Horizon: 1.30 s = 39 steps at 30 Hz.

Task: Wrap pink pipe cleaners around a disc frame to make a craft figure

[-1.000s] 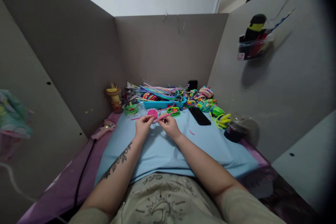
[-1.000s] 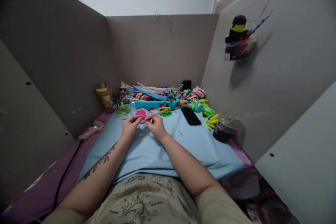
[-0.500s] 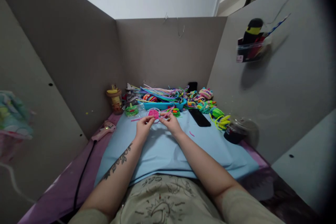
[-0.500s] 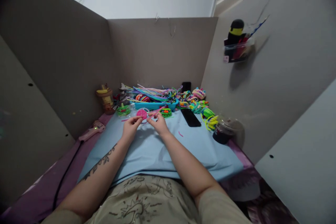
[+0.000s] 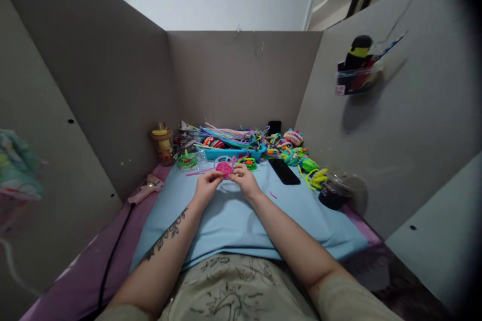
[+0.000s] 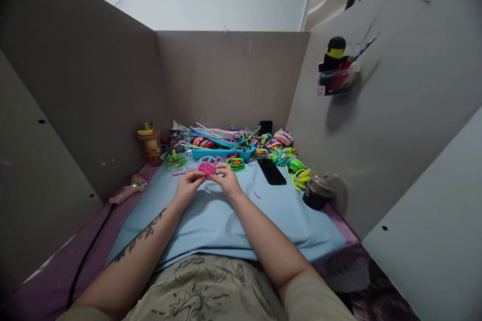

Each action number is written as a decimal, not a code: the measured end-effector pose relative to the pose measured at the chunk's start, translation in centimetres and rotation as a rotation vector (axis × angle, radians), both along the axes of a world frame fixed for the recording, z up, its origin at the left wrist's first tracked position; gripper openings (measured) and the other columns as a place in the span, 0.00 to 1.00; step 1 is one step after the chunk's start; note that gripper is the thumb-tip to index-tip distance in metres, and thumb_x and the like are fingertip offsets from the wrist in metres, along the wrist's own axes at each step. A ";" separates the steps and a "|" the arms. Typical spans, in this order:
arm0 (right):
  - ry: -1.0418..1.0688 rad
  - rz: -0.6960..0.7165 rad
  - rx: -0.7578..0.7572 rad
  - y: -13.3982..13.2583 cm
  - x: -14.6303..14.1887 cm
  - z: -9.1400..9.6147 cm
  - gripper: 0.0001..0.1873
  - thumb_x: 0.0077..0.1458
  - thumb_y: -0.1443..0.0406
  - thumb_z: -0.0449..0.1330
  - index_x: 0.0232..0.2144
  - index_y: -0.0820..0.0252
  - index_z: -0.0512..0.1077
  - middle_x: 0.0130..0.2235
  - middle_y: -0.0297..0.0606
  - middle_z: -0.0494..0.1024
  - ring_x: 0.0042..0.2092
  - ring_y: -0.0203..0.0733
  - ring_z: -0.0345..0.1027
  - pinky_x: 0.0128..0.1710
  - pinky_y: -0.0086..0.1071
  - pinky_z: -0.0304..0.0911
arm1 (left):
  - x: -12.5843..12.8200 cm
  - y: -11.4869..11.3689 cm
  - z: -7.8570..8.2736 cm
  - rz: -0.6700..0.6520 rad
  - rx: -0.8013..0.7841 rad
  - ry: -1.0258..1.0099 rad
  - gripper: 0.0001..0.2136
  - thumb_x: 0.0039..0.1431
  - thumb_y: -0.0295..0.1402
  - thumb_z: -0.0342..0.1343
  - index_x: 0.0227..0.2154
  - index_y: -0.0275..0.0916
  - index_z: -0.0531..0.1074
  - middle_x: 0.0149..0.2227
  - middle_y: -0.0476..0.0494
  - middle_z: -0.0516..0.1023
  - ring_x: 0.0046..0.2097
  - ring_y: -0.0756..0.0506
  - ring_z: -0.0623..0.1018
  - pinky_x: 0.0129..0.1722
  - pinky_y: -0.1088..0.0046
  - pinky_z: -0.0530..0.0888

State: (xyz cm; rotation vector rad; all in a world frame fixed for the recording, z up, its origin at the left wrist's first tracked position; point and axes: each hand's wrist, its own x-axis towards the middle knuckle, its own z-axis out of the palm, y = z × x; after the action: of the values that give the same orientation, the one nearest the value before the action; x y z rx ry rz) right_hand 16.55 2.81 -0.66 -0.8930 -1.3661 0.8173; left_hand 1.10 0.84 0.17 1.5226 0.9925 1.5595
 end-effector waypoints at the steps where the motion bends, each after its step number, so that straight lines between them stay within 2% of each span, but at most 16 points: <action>1: 0.003 0.001 0.000 0.0 0.1 0.0 0.15 0.37 0.55 0.68 0.18 0.59 0.73 0.37 0.37 0.65 0.42 0.42 0.64 0.38 0.33 0.61 | 0.0 0.0 0.0 -0.008 0.000 0.005 0.07 0.43 0.34 0.64 0.26 0.38 0.78 0.27 0.44 0.80 0.30 0.46 0.77 0.34 0.69 0.73; 5: -0.007 -0.007 0.007 -0.1 0.2 0.3 0.14 0.36 0.55 0.68 0.18 0.59 0.73 0.36 0.37 0.64 0.41 0.42 0.63 0.39 0.33 0.61 | 0.1 0.2 -0.2 -0.021 0.019 0.018 0.06 0.44 0.34 0.63 0.26 0.38 0.77 0.26 0.45 0.79 0.29 0.46 0.77 0.33 0.70 0.73; 9: -0.036 -0.015 0.013 -0.3 0.6 0.6 0.12 0.35 0.58 0.69 0.21 0.58 0.74 0.36 0.36 0.65 0.39 0.41 0.62 0.35 0.32 0.60 | 0.1 0.4 -0.4 0.007 0.055 0.024 0.06 0.47 0.33 0.61 0.28 0.38 0.76 0.27 0.46 0.78 0.30 0.48 0.75 0.33 0.73 0.71; 17: -0.002 0.019 -0.029 -0.1 1.5 0.6 0.12 0.42 0.56 0.64 0.27 0.58 0.73 0.29 0.34 0.68 0.33 0.39 0.61 0.32 0.31 0.61 | 0.1 0.3 -0.6 -0.015 0.094 0.037 0.03 0.51 0.30 0.55 0.30 0.38 0.69 0.28 0.49 0.71 0.30 0.50 0.70 0.31 0.76 0.65; 20: 0.028 0.016 -0.050 0.1 1.5 0.4 0.14 0.42 0.55 0.64 0.28 0.58 0.72 0.28 0.33 0.68 0.31 0.38 0.60 0.31 0.32 0.61 | 0.1 0.4 -0.7 -0.016 0.105 0.018 0.06 0.51 0.28 0.54 0.33 0.39 0.65 0.28 0.52 0.68 0.29 0.51 0.68 0.29 0.77 0.63; 24: 0.029 0.021 -0.053 -0.1 1.5 0.6 0.13 0.38 0.55 0.67 0.24 0.58 0.74 0.32 0.36 0.70 0.35 0.40 0.62 0.36 0.34 0.60 | 0.2 0.4 -0.9 -0.019 0.098 0.012 0.09 0.52 0.29 0.53 0.36 0.40 0.60 0.26 0.55 0.65 0.26 0.52 0.66 0.27 0.77 0.61; 30: 0.041 0.052 -0.080 -0.4 1.2 0.6 0.14 0.35 0.55 0.69 0.20 0.58 0.75 0.39 0.38 0.70 0.43 0.45 0.63 0.42 0.35 0.59 | 0.1 0.1 -1.1 -0.029 0.082 0.026 0.10 0.51 0.28 0.55 0.35 0.40 0.60 0.23 0.56 0.64 0.24 0.53 0.63 0.25 0.77 0.58; 34: 0.057 0.063 -0.096 -0.2 1.0 0.3 0.16 0.37 0.53 0.67 0.17 0.59 0.72 0.37 0.37 0.69 0.43 0.45 0.63 0.45 0.36 0.57 | 0.1 0.0 -1.0 -0.035 0.051 -0.004 0.11 0.51 0.29 0.56 0.36 0.40 0.61 0.25 0.55 0.66 0.25 0.53 0.66 0.26 0.77 0.60; 39: 0.042 0.067 -0.098 -0.2 1.1 0.2 0.17 0.38 0.53 0.67 0.16 0.60 0.70 0.37 0.37 0.67 0.42 0.43 0.63 0.45 0.37 0.57 | 0.2 0.2 -0.8 -0.047 -0.026 -0.092 0.17 0.49 0.36 0.59 0.38 0.40 0.59 0.26 0.53 0.72 0.27 0.51 0.71 0.27 0.77 0.64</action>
State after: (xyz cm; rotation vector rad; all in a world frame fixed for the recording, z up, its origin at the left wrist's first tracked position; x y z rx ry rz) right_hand 17.67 2.64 -0.47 -0.9043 -1.3342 0.9568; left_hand 1.31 1.03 -0.65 1.4329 0.9152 1.5628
